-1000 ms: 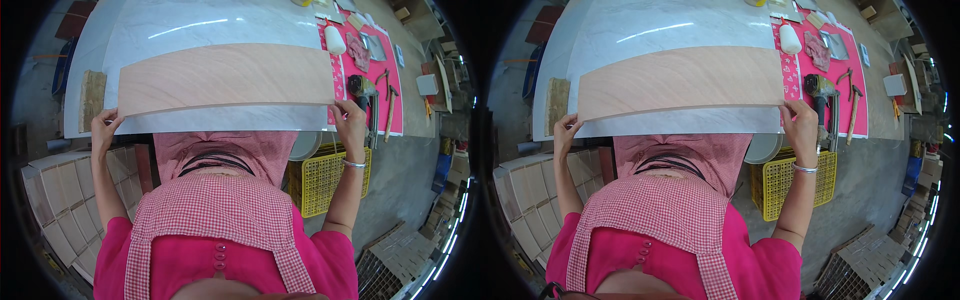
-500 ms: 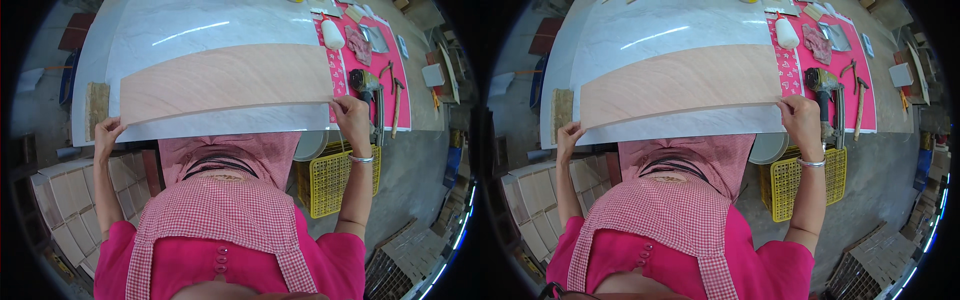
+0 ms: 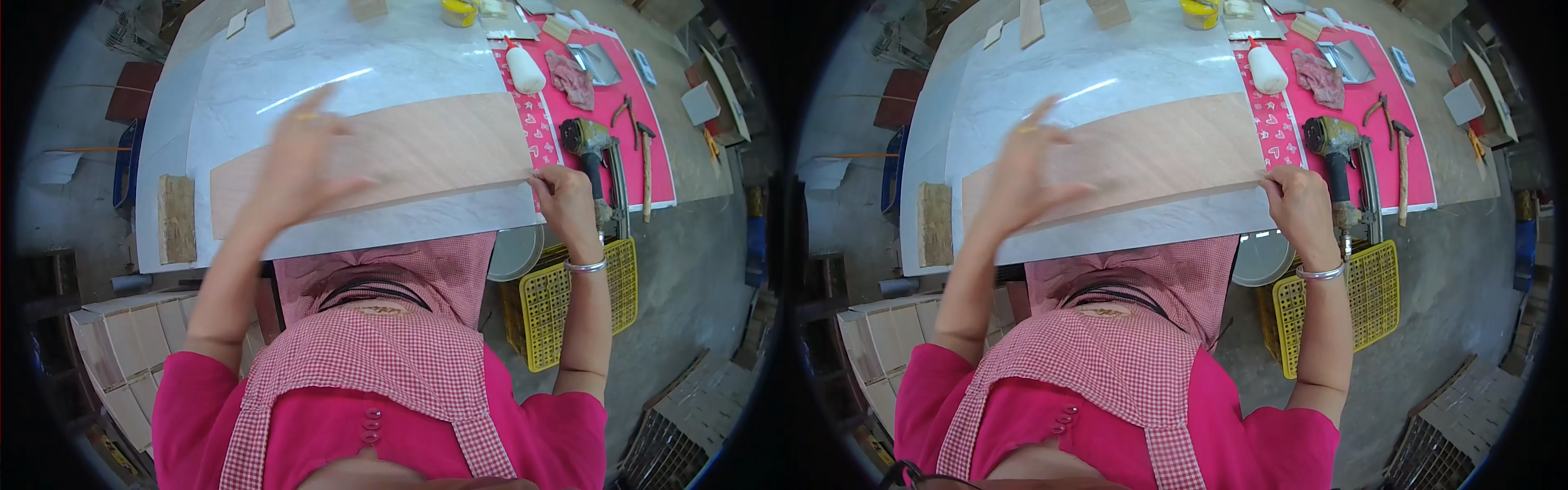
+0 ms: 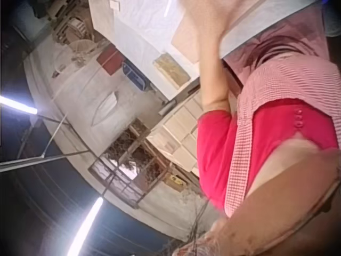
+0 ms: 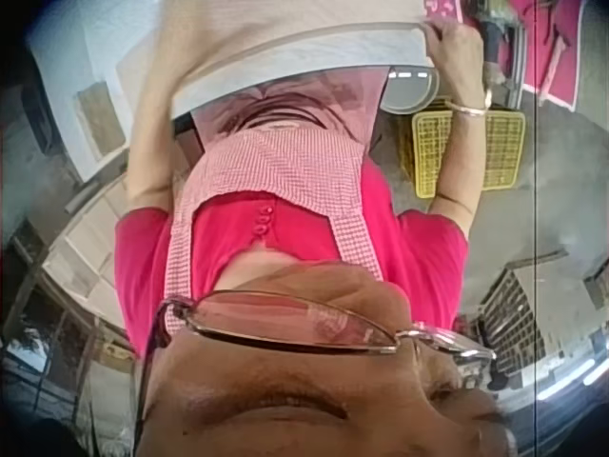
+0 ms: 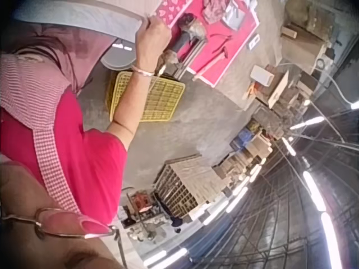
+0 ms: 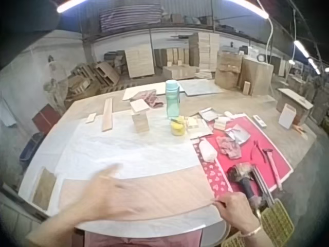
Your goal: Assembling wooden boxes by applying glue and using a pneumatic nail gun and hammer.
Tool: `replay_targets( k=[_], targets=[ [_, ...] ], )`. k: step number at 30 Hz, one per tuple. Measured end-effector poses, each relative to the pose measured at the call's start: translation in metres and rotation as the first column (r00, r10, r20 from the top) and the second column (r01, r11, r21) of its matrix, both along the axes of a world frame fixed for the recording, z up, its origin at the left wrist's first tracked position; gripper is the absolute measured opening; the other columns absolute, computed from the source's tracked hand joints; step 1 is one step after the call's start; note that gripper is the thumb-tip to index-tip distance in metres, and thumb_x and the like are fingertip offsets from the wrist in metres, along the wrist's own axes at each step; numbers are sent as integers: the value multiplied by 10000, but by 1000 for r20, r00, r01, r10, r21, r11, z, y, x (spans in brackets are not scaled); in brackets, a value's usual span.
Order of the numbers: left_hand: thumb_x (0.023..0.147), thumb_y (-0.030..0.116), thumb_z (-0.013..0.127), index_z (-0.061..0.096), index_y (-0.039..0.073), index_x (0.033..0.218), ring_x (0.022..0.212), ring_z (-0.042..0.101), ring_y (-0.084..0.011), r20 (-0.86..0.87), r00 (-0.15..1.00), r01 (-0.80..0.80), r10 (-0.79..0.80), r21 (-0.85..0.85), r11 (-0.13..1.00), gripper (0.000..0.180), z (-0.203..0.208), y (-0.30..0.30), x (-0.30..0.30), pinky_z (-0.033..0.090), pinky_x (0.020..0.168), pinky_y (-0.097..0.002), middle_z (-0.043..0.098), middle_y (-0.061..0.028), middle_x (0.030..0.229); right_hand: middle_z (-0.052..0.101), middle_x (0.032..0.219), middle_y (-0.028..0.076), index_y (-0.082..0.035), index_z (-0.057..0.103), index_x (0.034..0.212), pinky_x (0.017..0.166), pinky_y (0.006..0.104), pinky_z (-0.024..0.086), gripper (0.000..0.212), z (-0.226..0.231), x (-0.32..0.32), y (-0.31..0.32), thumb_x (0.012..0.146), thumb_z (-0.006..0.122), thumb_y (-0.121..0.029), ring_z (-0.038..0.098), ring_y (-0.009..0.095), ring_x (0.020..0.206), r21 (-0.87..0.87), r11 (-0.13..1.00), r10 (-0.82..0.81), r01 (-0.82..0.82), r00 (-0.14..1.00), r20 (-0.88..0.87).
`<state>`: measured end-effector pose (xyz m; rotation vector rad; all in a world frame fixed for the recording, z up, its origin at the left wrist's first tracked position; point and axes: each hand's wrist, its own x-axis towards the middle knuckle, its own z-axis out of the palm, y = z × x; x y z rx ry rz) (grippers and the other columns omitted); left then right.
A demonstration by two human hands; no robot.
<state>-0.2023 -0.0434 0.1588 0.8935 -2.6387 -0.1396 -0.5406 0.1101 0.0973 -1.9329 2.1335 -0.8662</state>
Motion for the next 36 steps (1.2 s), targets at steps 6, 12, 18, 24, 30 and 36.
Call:
replay_targets(
  k=[6,12,18,24,30,36],
  targets=[
    [539,590,836,538,-14,1062,1346,336,-482,110,954,272,-277,57,960,852,-42,2,-145,298,1078,-615,343,-377,1417,609,624,166,34,672,785,537,363,474,87,1,1,-1,795,704,-47,630,290,560,-34,999,13,-14,1000,-18],
    [522,539,843,534,-6,1027,1339,333,-490,117,960,234,-255,163,958,804,-52,-3,-159,279,1084,-594,351,-379,1410,663,728,160,22,695,881,624,347,510,116,2,-8,2,803,711,-62,663,270,650,10,1000,6,-5,999,-45],
    [506,473,841,543,15,1006,1329,341,-463,84,969,215,-232,177,961,741,-57,-4,-161,262,1081,-561,371,-359,1397,679,888,151,2,668,1051,766,395,513,265,-36,-135,33,858,689,-178,649,319,826,-225,848,-477,480,876,74],
    [498,473,830,555,19,1027,1302,365,-443,77,975,192,-209,189,963,748,-60,-4,-158,287,1058,-562,401,-331,1366,660,966,252,24,632,1063,817,485,484,437,-113,-285,92,902,582,-379,633,400,915,32,627,-581,779,494,-646],
    [505,487,813,562,2,1086,1278,392,-420,28,975,215,-220,137,967,797,-68,-5,-157,302,1040,-561,434,-306,1329,649,893,281,52,614,1035,718,479,465,469,-83,-293,74,963,508,-399,620,409,775,159,672,-651,723,679,-339],
    [512,487,810,557,-4,1108,1283,393,-410,45,977,199,-208,158,967,813,-66,-5,-156,310,1033,-563,441,-297,1326,517,665,30,32,558,963,518,285,387,277,-12,-115,94,1009,521,-239,483,96,561,-107,820,-540,562,822,179]
  ],
)
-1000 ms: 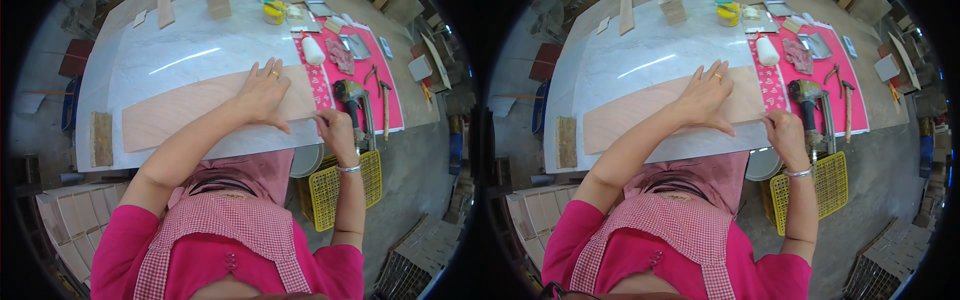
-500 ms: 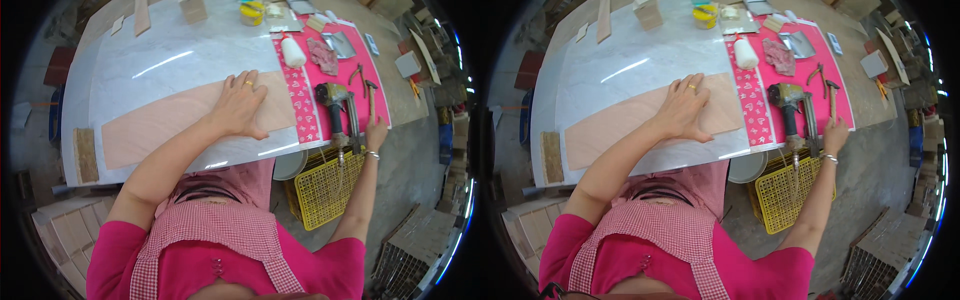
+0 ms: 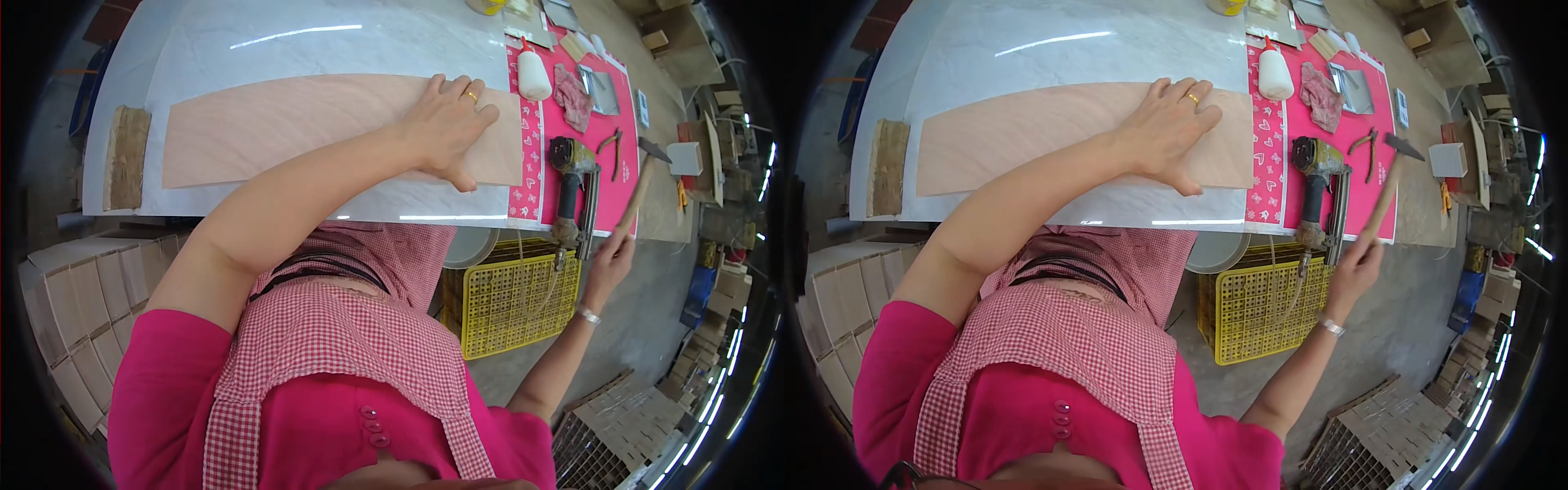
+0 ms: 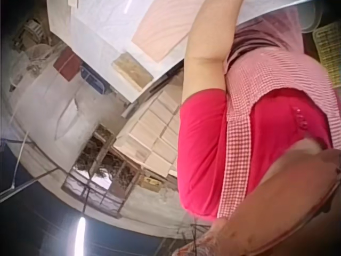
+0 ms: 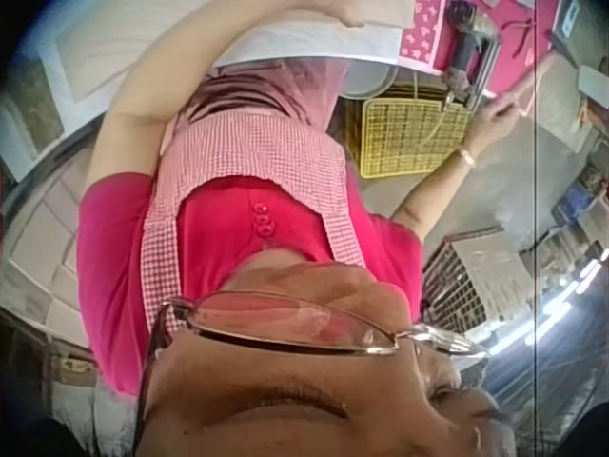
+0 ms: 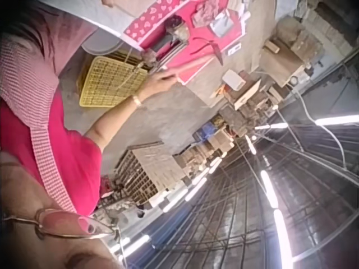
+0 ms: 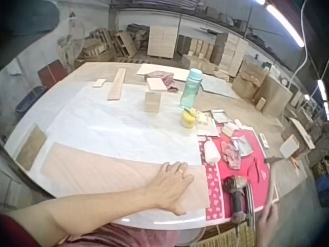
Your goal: Assembling wooden boxes by applying glue and using a pneumatic nail gun and hammer.
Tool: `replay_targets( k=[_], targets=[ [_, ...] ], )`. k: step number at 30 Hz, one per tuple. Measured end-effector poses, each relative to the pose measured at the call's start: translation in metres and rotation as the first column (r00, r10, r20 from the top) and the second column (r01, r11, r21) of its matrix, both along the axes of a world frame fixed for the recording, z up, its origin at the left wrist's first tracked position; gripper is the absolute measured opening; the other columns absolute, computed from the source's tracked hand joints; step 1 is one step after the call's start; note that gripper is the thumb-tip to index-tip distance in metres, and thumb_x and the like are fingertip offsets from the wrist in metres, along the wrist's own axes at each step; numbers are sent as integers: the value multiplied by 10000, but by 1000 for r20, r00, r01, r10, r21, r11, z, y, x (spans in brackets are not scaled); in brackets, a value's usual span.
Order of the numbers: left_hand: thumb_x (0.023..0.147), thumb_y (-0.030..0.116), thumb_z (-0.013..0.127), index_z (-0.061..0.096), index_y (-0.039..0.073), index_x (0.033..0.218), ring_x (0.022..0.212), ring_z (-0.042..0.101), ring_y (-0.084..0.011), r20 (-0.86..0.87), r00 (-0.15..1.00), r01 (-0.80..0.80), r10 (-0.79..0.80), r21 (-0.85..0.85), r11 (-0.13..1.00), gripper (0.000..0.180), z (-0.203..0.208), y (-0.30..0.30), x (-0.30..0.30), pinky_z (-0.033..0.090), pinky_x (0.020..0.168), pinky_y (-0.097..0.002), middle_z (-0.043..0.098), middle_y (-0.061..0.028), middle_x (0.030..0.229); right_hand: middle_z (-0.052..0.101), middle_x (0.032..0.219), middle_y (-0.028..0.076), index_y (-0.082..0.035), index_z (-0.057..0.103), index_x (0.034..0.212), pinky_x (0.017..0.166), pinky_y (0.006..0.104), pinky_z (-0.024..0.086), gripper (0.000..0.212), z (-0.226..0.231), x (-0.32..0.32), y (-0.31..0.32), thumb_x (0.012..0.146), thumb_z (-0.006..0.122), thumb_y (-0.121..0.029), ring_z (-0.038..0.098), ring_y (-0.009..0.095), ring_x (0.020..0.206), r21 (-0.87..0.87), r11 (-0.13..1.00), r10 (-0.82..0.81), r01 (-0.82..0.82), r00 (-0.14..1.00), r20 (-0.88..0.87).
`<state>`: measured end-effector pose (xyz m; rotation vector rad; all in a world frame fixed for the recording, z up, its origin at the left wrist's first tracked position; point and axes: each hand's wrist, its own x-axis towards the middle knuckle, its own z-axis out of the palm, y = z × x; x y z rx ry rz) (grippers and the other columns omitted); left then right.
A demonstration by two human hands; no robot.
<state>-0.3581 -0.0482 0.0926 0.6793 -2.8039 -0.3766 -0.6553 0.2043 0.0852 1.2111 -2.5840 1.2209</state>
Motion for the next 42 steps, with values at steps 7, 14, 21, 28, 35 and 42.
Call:
replay_targets(
  k=[7,14,21,28,35,42],
  targets=[
    [513,486,819,544,2,1146,1292,394,-404,32,999,-4,4,-3,1000,844,0,1,0,321,1032,-565,443,-291,1338,615,768,124,16,516,1268,586,285,461,315,20,136,23,979,551,-103,562,160,609,149,950,297,-276,944,-146],
    [515,477,832,533,12,1178,1303,391,-398,30,999,-11,11,15,1000,862,2,2,0,319,1040,-575,444,-285,1342,650,825,183,-42,535,1316,580,340,473,345,33,152,28,976,554,-96,599,245,618,212,959,199,-187,980,-34],
    [512,472,830,540,10,1165,1300,392,-402,50,999,-6,5,26,1000,851,3,2,0,318,1037,-587,444,-286,1343,621,793,211,-66,532,1331,545,359,463,362,39,154,16,971,557,-92,582,288,571,294,913,308,-282,950,-44],
    [498,468,827,545,7,1149,1290,399,-409,11,1000,-3,3,10,1000,846,-2,0,-2,317,1033,-594,449,-290,1335,618,796,233,-56,537,1319,531,374,458,359,39,160,13,963,566,-89,598,314,571,123,967,239,-224,963,-128],
    [495,461,822,543,0,1137,1281,407,-412,-12,1000,-2,2,3,1000,838,-5,0,-2,316,1030,-596,454,-294,1326,631,795,226,-32,539,1306,531,381,459,358,41,153,12,954,577,-84,623,294,574,272,938,237,-214,970,-55],
    [492,447,818,541,-2,1136,1277,408,-408,-25,1000,-9,10,6,1000,832,-5,0,-3,318,1026,-592,452,-292,1322,632,827,242,-33,540,1304,554,380,478,364,47,151,15,947,586,-84,634,328,606,459,872,218,-171,975,-52]
  ],
)
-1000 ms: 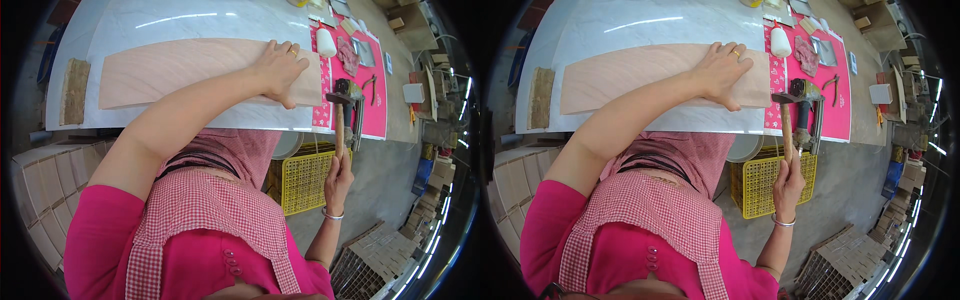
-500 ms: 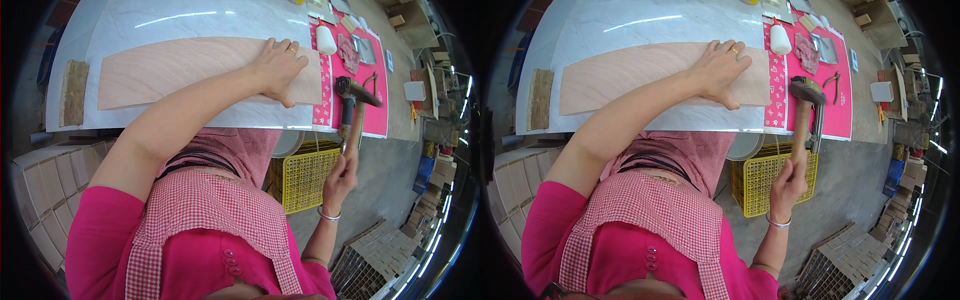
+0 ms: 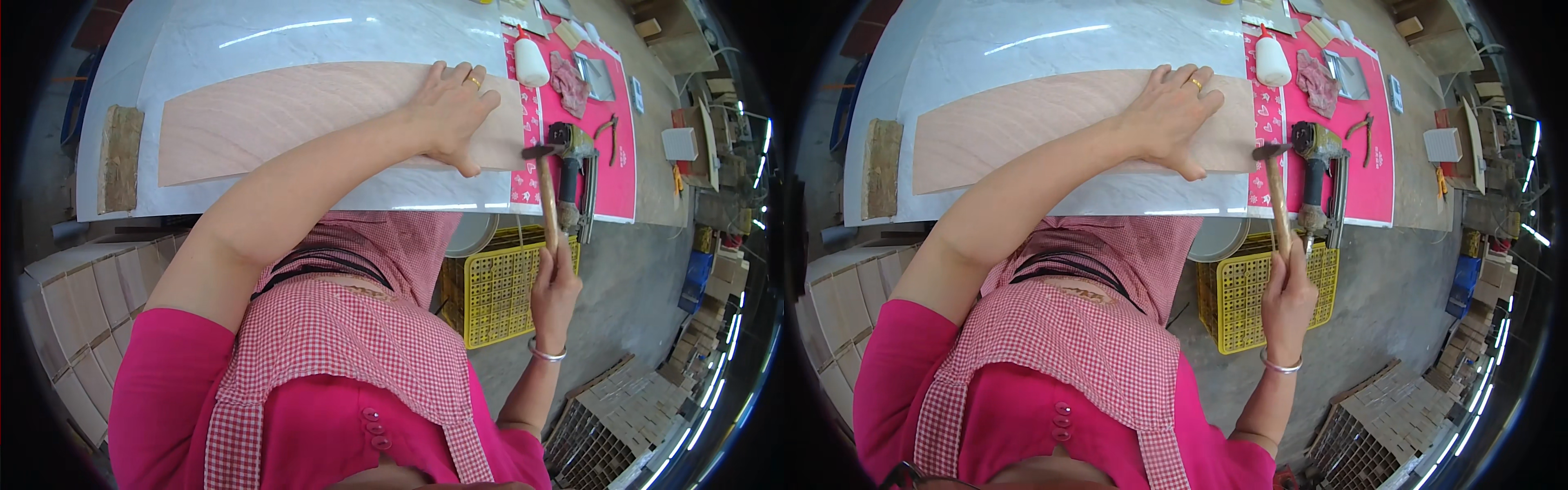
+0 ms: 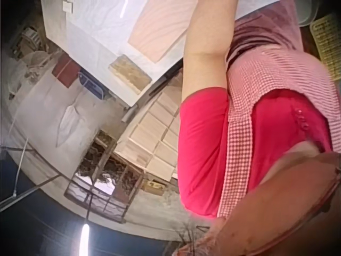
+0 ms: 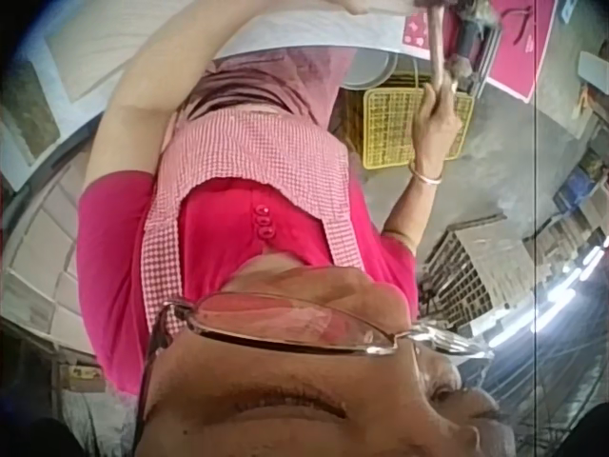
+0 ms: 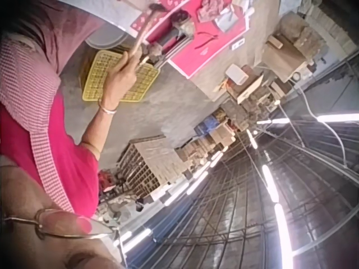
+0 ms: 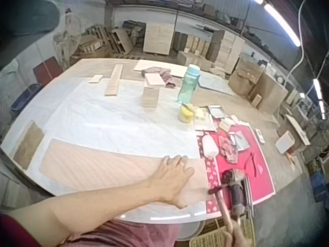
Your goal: Assembling wooden boxes by applying glue and using a pneumatic nail gun and hammer.
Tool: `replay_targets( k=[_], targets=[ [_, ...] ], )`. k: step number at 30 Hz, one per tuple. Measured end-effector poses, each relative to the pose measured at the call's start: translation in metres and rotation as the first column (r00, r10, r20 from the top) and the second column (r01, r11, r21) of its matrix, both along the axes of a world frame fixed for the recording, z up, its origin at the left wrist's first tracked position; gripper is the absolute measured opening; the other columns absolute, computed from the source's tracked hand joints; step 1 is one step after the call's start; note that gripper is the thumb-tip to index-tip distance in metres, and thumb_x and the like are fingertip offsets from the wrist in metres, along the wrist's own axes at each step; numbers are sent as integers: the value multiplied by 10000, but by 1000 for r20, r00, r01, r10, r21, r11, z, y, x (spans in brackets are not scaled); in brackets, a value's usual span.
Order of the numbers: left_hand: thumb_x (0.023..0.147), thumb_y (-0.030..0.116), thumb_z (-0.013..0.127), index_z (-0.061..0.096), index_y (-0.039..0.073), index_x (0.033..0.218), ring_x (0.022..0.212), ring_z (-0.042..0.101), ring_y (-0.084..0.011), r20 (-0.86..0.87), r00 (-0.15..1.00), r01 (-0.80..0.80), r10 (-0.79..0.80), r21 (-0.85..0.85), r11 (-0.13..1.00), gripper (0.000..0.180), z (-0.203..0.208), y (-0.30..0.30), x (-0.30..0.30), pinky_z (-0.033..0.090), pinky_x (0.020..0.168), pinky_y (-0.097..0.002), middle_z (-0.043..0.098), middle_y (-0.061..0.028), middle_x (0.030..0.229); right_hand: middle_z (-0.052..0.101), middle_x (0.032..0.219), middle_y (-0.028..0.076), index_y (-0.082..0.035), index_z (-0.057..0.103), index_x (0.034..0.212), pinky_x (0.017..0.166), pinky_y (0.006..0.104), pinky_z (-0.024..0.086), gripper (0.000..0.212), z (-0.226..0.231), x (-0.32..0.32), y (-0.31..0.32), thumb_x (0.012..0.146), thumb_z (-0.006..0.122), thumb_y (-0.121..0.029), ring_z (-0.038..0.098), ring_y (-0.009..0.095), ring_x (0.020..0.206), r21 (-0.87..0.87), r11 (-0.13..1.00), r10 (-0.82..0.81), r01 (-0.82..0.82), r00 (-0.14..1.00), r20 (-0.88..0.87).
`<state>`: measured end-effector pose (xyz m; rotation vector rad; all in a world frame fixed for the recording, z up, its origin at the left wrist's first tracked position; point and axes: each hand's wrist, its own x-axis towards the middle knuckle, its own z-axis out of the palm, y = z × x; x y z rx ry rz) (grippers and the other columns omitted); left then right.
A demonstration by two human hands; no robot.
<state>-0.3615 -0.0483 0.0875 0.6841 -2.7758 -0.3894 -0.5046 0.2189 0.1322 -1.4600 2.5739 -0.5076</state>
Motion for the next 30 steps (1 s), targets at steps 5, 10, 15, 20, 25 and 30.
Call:
replay_targets(
  k=[5,10,15,20,25,30],
  targets=[
    [491,444,818,539,0,1136,1282,400,-409,22,1000,6,-6,-1,1000,832,1,1,1,318,1026,-591,447,-292,1325,629,847,249,-46,550,1295,578,392,491,352,-3,11,0,948,586,-92,637,373,655,-285,955,-59,83,994,91],
    [491,453,821,540,-2,1127,1291,390,-412,22,1000,7,-6,-10,1000,831,3,0,-1,317,1029,-587,443,-289,1329,644,874,240,-51,553,1292,599,390,503,353,-7,12,-2,944,588,-91,642,390,685,-107,994,-21,30,996,82],
    [491,457,829,538,-7,1132,1297,385,-415,41,999,10,-9,-11,1000,843,2,1,-1,309,1041,-579,426,-286,1346,655,881,232,-39,557,1280,612,389,507,345,-10,13,-2,940,589,-88,651,382,686,-256,967,18,-5,999,48],
    [485,447,844,527,7,1087,1303,374,-418,26,1000,14,-14,-8,1000,810,8,1,-5,296,1052,-561,400,-281,1374,642,856,236,4,587,1209,626,366,489,277,-19,-6,7,959,570,-113,648,322,696,-173,982,-38,80,971,237],
    [467,466,845,562,4,1081,1312,360,-418,80,995,61,-62,9,998,818,16,2,-12,276,1051,-577,412,-294,1358,645,848,237,-34,579,1189,664,465,481,288,-44,-110,-10,984,516,-226,645,409,787,-421,828,-395,370,918,29],
    [468,454,854,526,16,1021,1320,339,-436,129,991,41,-43,22,999,778,14,3,-16,262,1061,-564,372,-317,1384,671,937,223,-89,556,1238,710,534,500,320,-88,-249,-39,980,480,-263,643,429,856,-281,807,-584,520,773,-247]
  ],
)
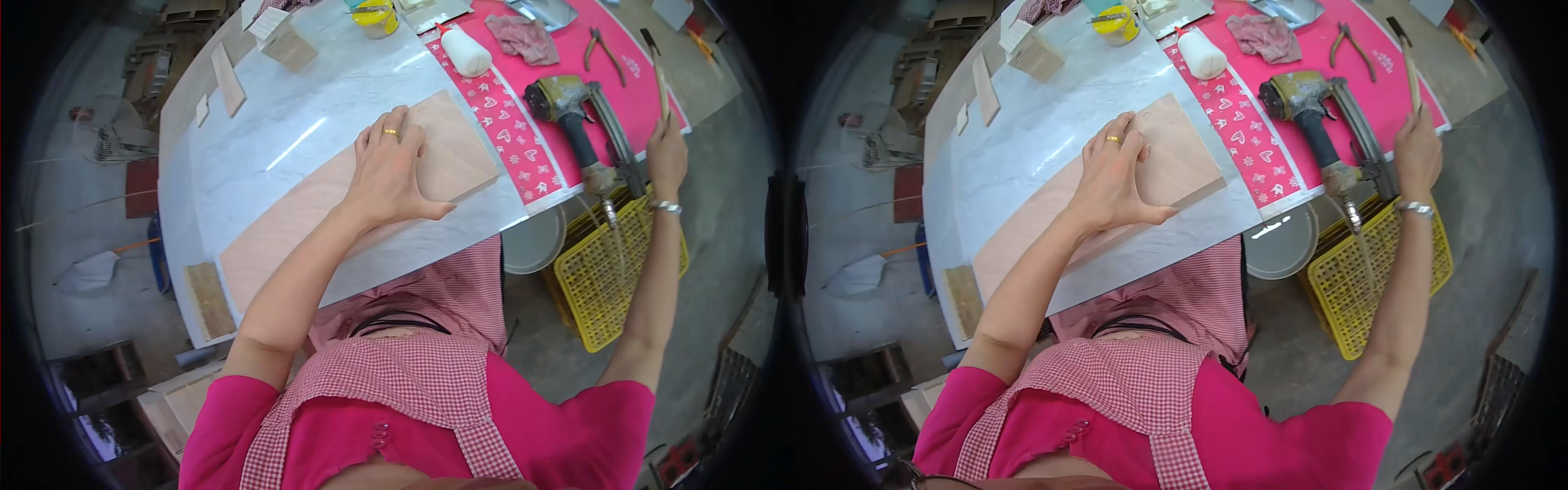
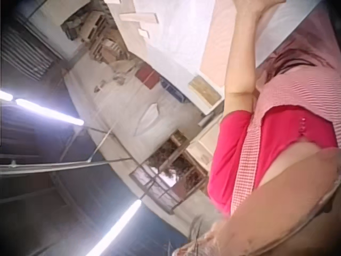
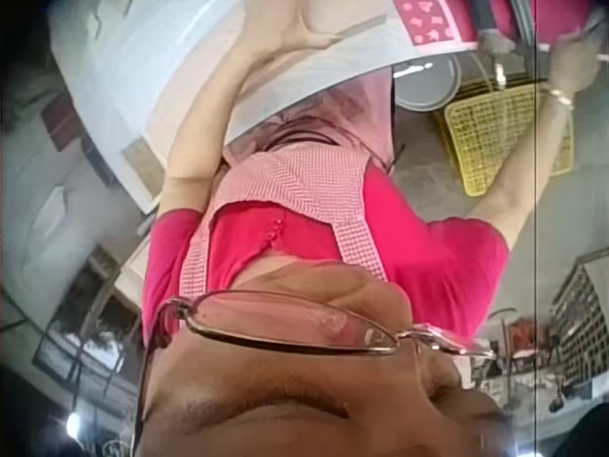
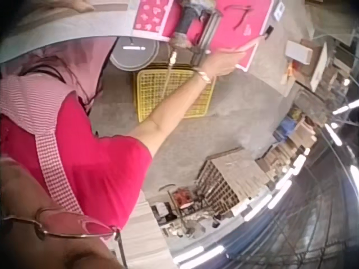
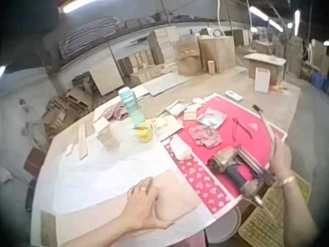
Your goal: Assembling wooden boxes by applying glue and using a pneumatic nail gun and hammer.
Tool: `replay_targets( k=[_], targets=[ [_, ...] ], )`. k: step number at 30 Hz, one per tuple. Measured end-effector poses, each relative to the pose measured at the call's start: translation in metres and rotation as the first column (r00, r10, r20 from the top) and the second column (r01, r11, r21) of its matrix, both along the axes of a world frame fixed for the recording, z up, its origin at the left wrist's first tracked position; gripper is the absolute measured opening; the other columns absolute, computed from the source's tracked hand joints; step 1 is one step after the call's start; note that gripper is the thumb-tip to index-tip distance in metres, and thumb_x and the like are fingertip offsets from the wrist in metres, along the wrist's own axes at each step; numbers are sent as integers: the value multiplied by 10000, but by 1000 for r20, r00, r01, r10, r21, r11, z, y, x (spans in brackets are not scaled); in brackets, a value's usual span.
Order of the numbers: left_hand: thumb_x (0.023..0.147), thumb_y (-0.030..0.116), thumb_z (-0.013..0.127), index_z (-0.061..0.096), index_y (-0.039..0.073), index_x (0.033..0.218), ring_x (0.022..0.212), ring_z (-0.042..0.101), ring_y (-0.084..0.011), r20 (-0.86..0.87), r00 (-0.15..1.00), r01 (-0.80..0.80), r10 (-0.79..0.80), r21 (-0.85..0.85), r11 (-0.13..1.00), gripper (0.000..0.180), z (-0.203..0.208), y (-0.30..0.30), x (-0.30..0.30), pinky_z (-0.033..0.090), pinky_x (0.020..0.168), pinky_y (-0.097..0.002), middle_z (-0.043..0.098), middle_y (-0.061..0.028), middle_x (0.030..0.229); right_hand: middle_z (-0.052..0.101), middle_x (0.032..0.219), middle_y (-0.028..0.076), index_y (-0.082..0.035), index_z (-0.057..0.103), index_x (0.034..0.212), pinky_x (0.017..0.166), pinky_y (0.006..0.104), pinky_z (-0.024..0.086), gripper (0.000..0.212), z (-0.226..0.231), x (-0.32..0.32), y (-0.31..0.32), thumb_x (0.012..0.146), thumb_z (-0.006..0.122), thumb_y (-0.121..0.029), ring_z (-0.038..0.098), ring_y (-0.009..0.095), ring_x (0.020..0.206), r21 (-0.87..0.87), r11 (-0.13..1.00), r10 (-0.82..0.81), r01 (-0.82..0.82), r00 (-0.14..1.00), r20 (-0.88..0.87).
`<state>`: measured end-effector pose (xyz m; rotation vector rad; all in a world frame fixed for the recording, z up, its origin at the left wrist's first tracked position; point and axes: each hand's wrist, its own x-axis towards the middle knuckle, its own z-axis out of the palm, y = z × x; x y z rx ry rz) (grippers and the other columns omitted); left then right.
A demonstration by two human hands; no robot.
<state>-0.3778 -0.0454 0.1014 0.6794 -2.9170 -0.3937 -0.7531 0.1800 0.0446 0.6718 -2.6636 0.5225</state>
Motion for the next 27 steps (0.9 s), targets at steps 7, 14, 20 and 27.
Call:
replay_targets(
  k=[7,14,20,27],
  targets=[
    [455,424,879,473,37,980,1323,312,-472,75,997,4,-3,-9,1000,768,3,0,-7,250,1068,-568,322,-338,1409,669,1059,192,-82,566,1287,808,492,512,391,-38,-31,-26,967,515,-300,645,390,945,192,977,98,-91,995,-27],
    [445,423,889,440,53,967,1322,298,-497,121,993,15,-16,12,1000,782,3,-2,-13,237,1074,-575,291,-341,1425,631,1041,143,9,656,1099,848,374,477,292,-11,160,-24,808,656,36,590,310,965,-644,614,692,-455,704,162],
    [435,402,890,415,60,971,1332,291,-494,165,986,1,-3,12,1000,794,5,0,-16,249,1068,-574,276,-334,1440,626,1076,142,26,649,1120,803,366,477,356,-12,222,-44,766,686,46,582,292,959,-815,483,790,-319,561,248],
    [424,365,892,382,74,963,1350,278,-487,160,987,1,-2,5,1000,797,2,0,-18,280,1055,-568,258,-329,1463,651,1040,132,26,661,1077,775,358,474,328,-30,233,-60,754,705,54,612,288,930,-861,434,770,-266,606,201]
  ],
)
